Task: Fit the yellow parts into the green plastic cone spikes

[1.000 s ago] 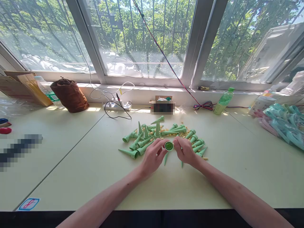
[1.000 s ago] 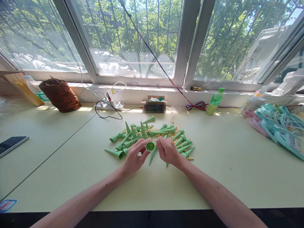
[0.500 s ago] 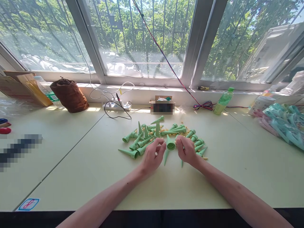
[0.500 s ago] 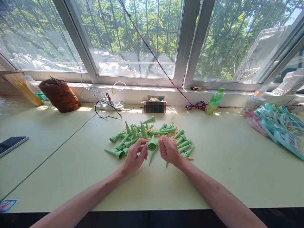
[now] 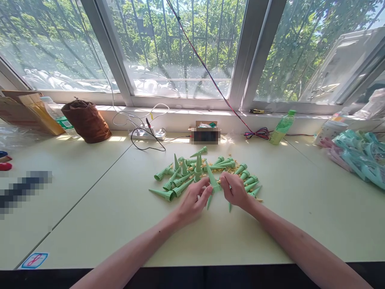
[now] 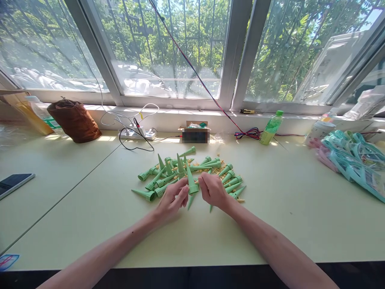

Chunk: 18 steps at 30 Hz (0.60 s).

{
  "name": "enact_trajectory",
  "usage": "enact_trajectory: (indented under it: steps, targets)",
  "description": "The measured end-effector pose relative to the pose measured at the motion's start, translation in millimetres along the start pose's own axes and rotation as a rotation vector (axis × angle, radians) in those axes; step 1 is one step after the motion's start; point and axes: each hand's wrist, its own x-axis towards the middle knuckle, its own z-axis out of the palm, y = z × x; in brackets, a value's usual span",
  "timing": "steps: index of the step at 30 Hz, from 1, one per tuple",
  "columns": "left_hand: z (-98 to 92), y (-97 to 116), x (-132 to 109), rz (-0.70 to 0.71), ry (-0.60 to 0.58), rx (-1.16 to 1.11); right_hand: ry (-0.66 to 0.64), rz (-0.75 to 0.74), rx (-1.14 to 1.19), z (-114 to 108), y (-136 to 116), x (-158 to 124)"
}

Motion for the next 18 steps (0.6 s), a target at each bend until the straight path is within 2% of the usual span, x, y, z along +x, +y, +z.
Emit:
enact_trajectory:
  steps: [7,14,18]
  targets:
    - [0.8,0.9,1.6,0.071,0.03,0.066,0.013,0.007,-0.025,0.9,1.9,-0.8]
    - [2.6,-2.4,0.3,-0.015,0.054,-0.011,0.048,0.011,-0.054,3.8,0.6,-2.9]
    - [2.6,2.1,0.4,-0.007,0.053,0.02,-0.004,-0.012,-0.022,4.1,0.2,-3.9]
